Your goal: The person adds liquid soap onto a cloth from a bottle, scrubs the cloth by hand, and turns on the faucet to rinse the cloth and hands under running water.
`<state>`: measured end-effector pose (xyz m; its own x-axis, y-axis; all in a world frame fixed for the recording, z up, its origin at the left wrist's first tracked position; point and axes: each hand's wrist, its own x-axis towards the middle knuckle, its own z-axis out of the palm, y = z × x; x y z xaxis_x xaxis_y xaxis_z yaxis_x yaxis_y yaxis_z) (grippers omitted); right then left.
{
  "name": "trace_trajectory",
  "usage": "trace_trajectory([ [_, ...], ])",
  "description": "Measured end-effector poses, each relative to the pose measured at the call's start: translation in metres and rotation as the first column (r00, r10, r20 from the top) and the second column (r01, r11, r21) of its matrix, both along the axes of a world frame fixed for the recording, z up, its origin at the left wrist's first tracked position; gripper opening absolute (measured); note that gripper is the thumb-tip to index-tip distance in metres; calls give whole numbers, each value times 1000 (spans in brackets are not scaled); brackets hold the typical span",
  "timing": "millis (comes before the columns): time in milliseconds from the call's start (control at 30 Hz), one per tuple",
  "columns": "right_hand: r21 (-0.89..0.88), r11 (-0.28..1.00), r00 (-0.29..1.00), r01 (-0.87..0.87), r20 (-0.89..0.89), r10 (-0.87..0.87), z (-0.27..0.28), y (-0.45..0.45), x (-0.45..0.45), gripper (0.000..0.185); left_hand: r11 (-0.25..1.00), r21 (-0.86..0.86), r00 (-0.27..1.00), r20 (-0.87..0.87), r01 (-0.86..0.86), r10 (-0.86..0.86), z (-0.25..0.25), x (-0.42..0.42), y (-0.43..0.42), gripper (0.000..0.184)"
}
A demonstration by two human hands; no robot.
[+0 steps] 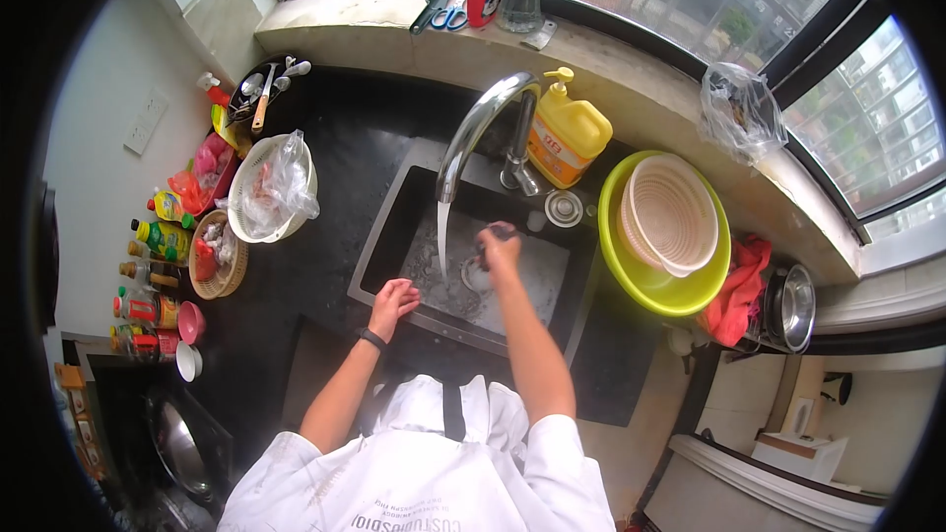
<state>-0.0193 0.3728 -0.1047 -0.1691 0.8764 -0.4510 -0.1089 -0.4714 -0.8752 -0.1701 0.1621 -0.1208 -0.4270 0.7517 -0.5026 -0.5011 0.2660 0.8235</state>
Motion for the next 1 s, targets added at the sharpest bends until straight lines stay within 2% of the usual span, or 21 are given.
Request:
trace_trajectory([
  [67, 48, 999, 996, -8, 93, 3, 18, 35, 19, 23, 1000, 3, 1000, -1, -4, 4, 1, 1, 0, 21],
  [100, 88, 995, 990, 47, 127, -58, 36, 46, 25, 20, 1000, 4, 1000, 3, -8, 8, 0, 1, 0, 21],
  [133, 63, 997, 977, 45, 208, -57, 41, 63, 31, 17, 1000, 11, 1000, 0, -9, 9, 0, 1, -1, 23],
  [200, 140, 986, 950, -91, 308, 44, 39, 85, 43, 18, 1000, 21, 1000, -1, -15, 15, -2, 1, -1, 25],
  [233, 140, 986, 949, -94, 311, 47, 37, 85, 44, 18, 1000, 20, 1000, 4, -19, 19, -3, 1, -2, 24],
  [300, 243, 969, 945, 51, 303, -126, 39, 88, 40, 16, 999, 24, 999, 9, -34, 33, -2, -1, 1, 24],
  [333, 239, 970, 945, 43, 306, -117, 41, 86, 39, 16, 999, 20, 999, 7, -31, 31, 0, 0, -1, 24],
  [400, 69, 994, 969, 90, 223, -103, 48, 84, 38, 19, 999, 16, 999, 5, -33, 33, 1, -1, -1, 24],
  [533, 50, 998, 965, 42, 258, -53, 50, 79, 38, 20, 1000, 6, 1000, 7, -25, 25, 0, -1, -2, 24],
  [600, -42, 998, 974, -46, 221, 54, 35, 74, 32, 17, 1000, 7, 1000, 11, -15, 15, -2, -1, -1, 24],
  [633, 70, 990, 942, -122, 322, 93, 30, 62, 27, 17, 1000, 0, 1000, 4, -10, 10, -3, -1, -1, 24],
  [667, 139, 967, 937, -215, 307, 165, 25, 50, 21, 16, 1000, -7, 1000, -5, -4, 4, -4, -1, 0, 24],
  [700, 277, 925, 930, -261, 328, 164, 18, 36, 13, 17, 1000, -7, 1000, -5, -1, 1, -3, -1, 0, 24],
  [800, 197, 890, 891, -412, 290, 348, 15, -10, -9, 21, 1000, -18, 1000, -12, 4, -4, -2, -1, -2, 24],
  [833, 245, 861, 891, -445, 222, 397, 12, -24, -17, 23, 1000, -11, 1000, -9, -2, 2, -2, -1, -2, 24],
  [867, 213, 838, 855, -503, 263, 447, 10, -36, -23, 28, 1000, -4, 1000, -6, -9, 9, -3, -1, -2, 23],
  [1000, 218, 803, 828, -555, 235, 508, 10, -68, -38, 31, 1000, -4, 1000, 12, -17, 17, -6, -2, -2, 23],
])
